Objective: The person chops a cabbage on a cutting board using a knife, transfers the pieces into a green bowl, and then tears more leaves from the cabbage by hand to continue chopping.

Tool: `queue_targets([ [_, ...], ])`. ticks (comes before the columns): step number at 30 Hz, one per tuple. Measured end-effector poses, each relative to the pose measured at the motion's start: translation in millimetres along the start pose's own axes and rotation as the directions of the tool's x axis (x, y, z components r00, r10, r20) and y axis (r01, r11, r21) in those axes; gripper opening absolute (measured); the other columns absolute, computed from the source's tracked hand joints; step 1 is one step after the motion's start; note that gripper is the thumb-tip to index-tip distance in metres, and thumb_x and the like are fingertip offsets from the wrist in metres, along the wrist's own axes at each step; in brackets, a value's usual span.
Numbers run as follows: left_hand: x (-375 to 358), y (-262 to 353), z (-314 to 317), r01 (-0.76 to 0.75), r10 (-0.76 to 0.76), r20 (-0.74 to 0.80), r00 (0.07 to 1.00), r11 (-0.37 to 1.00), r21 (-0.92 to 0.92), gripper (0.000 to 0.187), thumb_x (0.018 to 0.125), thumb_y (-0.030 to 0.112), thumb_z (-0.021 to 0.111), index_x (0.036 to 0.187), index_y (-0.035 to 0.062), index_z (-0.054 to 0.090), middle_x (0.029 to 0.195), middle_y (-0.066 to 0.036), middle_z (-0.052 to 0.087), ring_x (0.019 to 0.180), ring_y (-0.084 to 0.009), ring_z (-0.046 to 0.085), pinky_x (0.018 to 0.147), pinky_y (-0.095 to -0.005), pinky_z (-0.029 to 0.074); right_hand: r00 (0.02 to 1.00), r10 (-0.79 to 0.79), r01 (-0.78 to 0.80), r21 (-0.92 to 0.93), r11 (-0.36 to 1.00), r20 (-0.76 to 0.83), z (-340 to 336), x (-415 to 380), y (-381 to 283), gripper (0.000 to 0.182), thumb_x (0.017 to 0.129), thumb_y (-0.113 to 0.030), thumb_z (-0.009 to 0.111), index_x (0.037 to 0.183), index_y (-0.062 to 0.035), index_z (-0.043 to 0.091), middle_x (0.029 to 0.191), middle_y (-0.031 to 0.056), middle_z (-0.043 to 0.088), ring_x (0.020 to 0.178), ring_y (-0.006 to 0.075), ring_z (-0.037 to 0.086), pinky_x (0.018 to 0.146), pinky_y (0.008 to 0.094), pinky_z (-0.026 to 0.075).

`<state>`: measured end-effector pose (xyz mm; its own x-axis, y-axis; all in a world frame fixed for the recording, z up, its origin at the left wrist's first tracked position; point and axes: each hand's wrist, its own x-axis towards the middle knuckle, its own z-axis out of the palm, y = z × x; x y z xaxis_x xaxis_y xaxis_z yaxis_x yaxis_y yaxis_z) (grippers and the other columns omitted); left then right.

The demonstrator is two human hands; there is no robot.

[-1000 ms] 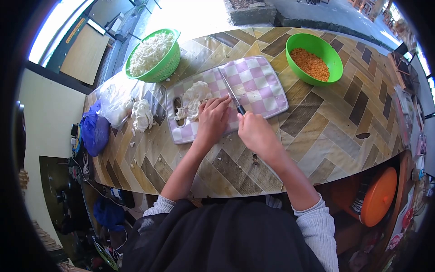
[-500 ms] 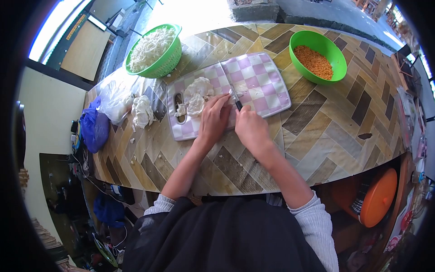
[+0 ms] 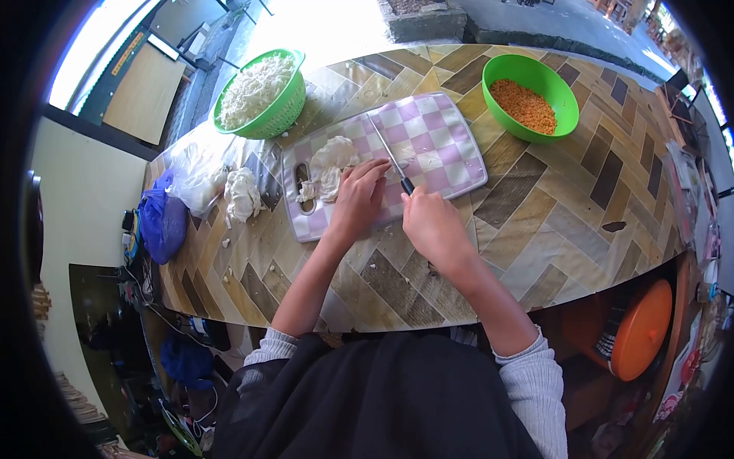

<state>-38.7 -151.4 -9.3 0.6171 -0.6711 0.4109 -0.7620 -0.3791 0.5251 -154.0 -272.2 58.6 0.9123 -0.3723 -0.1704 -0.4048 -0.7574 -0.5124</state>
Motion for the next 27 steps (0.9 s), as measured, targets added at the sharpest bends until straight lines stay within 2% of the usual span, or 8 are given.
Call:
queue_targets([
  [4, 1, -2, 1, -0.011, 0.011, -0.017, 1.000, 1.000, -0.025, 0.025, 0.088, 0.006, 0.057, 0.112, 0.0011, 0.062, 0.118, -0.012, 0.064, 0.113, -0.0289, 0.058, 0.098, -0.0419, 0.041, 1.000, -0.010, 0.010, -0.064, 0.998, 0.007, 6, 1, 0, 0.034, 0.100, -0.027, 0.044, 0.090, 0.0036, 0.054, 0.077, 0.0267, 0.066, 0.075, 0.0412, 0.067, 0.065, 0.0478, 0.055],
  [7, 0, 4, 4, 0.085, -0.096, -0.057, 0.994, 0.981, -0.176, 0.023, 0.088, 0.004, 0.057, 0.109, -0.0021, 0.063, 0.116, -0.016, 0.064, 0.111, -0.0336, 0.058, 0.095, -0.0419, 0.045, 0.999, 0.006, -0.009, -0.071, 0.997, -0.048, 31, 4, 4, 0.033, 0.100, -0.027, 0.044, 0.089, 0.0033, 0.052, 0.076, 0.0267, 0.066, 0.073, 0.0408, 0.068, 0.064, 0.0471, 0.055],
  [10, 1, 8, 7, 0.087, -0.106, -0.108, 0.989, 0.983, -0.165, 0.022, 0.087, 0.004, 0.059, 0.107, -0.0045, 0.063, 0.113, -0.019, 0.064, 0.108, -0.0365, 0.059, 0.093, -0.0411, 0.047, 0.995, 0.006, -0.007, -0.012, 1.000, -0.097, 37, 12, 5, 0.035, 0.100, -0.027, 0.044, 0.089, 0.0044, 0.055, 0.076, 0.0273, 0.066, 0.076, 0.0420, 0.067, 0.067, 0.0481, 0.055],
  [16, 5, 12, 5, 0.160, -0.178, -0.091, 0.980, 0.971, -0.176, 0.023, 0.085, 0.007, 0.063, 0.105, -0.0046, 0.064, 0.108, -0.018, 0.065, 0.101, -0.0354, 0.061, 0.089, -0.0405, 0.048, 0.999, -0.013, 0.006, 0.140, 0.990, 0.042, 0, 22, 9, 0.039, 0.100, -0.027, 0.044, 0.088, 0.0064, 0.060, 0.079, 0.0298, 0.064, 0.081, 0.0459, 0.064, 0.072, 0.0520, 0.052],
  [22, 6, 12, 6, 0.153, -0.171, -0.095, 0.981, 0.974, -0.164, 0.024, 0.085, 0.008, 0.064, 0.106, -0.0043, 0.065, 0.107, -0.018, 0.065, 0.099, -0.0350, 0.061, 0.087, -0.0405, 0.048, 0.999, 0.015, -0.019, 0.108, 0.994, 0.035, 3, 6, 0, 0.039, 0.100, -0.027, 0.043, 0.088, 0.0059, 0.060, 0.080, 0.0301, 0.065, 0.081, 0.0460, 0.064, 0.073, 0.0520, 0.052],
  [27, 4, 11, 3, 0.101, -0.114, -0.097, 0.989, 0.986, -0.133, 0.024, 0.085, 0.008, 0.065, 0.105, -0.0035, 0.066, 0.108, -0.018, 0.066, 0.100, -0.0347, 0.062, 0.089, -0.0399, 0.049, 1.000, 0.005, -0.005, -0.018, 1.000, -0.024, 20, 3, 0, 0.035, 0.100, -0.026, 0.044, 0.091, 0.0056, 0.056, 0.077, 0.0273, 0.066, 0.077, 0.0426, 0.067, 0.067, 0.0489, 0.055],
])
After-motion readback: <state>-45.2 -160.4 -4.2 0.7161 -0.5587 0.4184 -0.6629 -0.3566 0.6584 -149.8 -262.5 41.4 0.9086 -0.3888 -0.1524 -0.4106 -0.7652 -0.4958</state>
